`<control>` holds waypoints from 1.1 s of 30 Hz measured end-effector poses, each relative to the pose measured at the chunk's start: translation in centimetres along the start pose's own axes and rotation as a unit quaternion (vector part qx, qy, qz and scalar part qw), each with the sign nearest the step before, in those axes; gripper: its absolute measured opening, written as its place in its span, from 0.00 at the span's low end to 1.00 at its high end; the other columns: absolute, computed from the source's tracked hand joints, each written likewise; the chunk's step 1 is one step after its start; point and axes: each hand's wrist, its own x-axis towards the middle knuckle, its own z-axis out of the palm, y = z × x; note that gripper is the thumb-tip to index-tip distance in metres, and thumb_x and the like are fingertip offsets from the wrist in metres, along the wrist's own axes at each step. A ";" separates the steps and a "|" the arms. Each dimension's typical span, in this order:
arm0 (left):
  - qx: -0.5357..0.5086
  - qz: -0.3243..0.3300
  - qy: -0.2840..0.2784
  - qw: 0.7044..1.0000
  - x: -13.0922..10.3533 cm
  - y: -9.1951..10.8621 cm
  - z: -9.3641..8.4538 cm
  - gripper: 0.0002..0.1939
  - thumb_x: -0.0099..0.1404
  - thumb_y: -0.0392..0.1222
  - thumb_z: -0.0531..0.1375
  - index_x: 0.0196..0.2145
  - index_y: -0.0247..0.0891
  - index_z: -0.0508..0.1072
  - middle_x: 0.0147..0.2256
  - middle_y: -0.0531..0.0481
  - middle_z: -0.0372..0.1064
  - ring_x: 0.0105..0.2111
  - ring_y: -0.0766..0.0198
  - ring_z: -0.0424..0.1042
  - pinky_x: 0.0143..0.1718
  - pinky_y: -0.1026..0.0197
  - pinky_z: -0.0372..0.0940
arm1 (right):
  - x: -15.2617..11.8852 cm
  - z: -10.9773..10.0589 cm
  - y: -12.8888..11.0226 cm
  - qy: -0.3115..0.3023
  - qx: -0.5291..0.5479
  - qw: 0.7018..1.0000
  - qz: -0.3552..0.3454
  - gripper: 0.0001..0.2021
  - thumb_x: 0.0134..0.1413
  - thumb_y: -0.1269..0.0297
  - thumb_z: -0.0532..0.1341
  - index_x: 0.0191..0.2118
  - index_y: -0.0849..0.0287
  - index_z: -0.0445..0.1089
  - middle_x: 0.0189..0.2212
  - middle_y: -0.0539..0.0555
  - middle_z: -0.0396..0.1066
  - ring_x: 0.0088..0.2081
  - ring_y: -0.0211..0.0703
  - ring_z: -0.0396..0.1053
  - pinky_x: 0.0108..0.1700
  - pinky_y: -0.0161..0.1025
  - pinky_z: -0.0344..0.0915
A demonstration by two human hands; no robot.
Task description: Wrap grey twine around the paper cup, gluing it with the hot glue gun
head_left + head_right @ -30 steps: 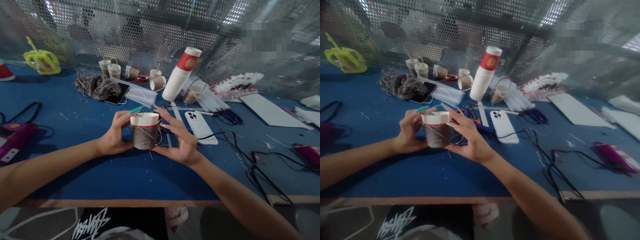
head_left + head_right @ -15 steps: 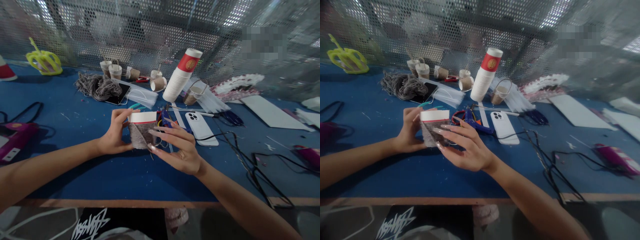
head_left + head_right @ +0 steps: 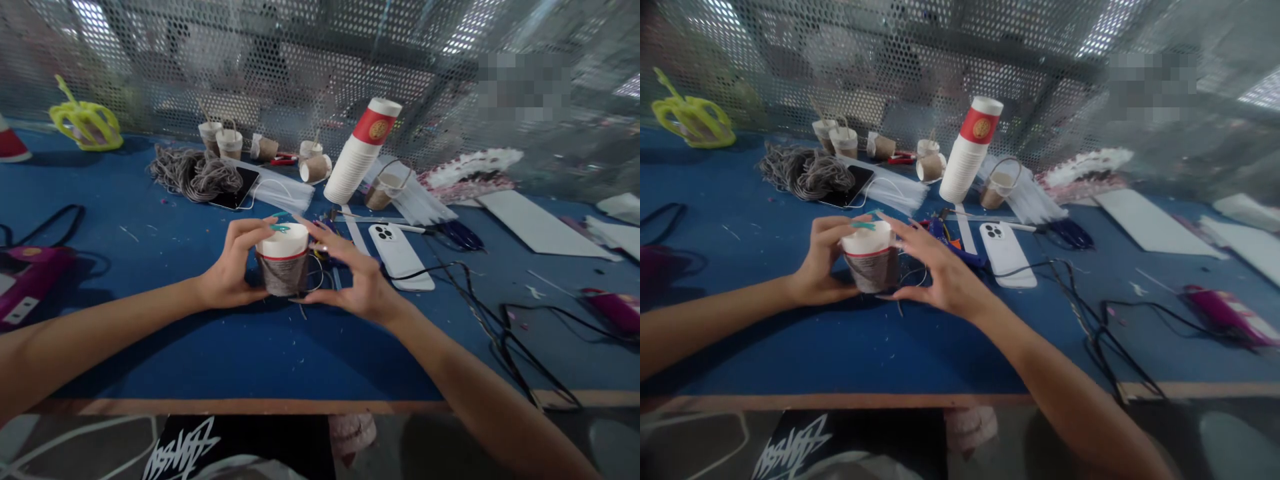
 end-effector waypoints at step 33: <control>0.062 -0.108 -0.009 0.992 0.2 -1.1 0.1 0.39 0.56 0.44 0.71 0.60 0.42 0.58 0.53 0.40 0.65 0.53 0.51 0.70 0.52 0.45 0.73 | 0.0 -3.7 0.7 0.082 0.275 0.861 0.421 0.20 0.39 0.46 0.74 0.23 0.57 0.71 0.07 0.43 0.62 0.08 0.35 0.59 0.11 0.35 0.62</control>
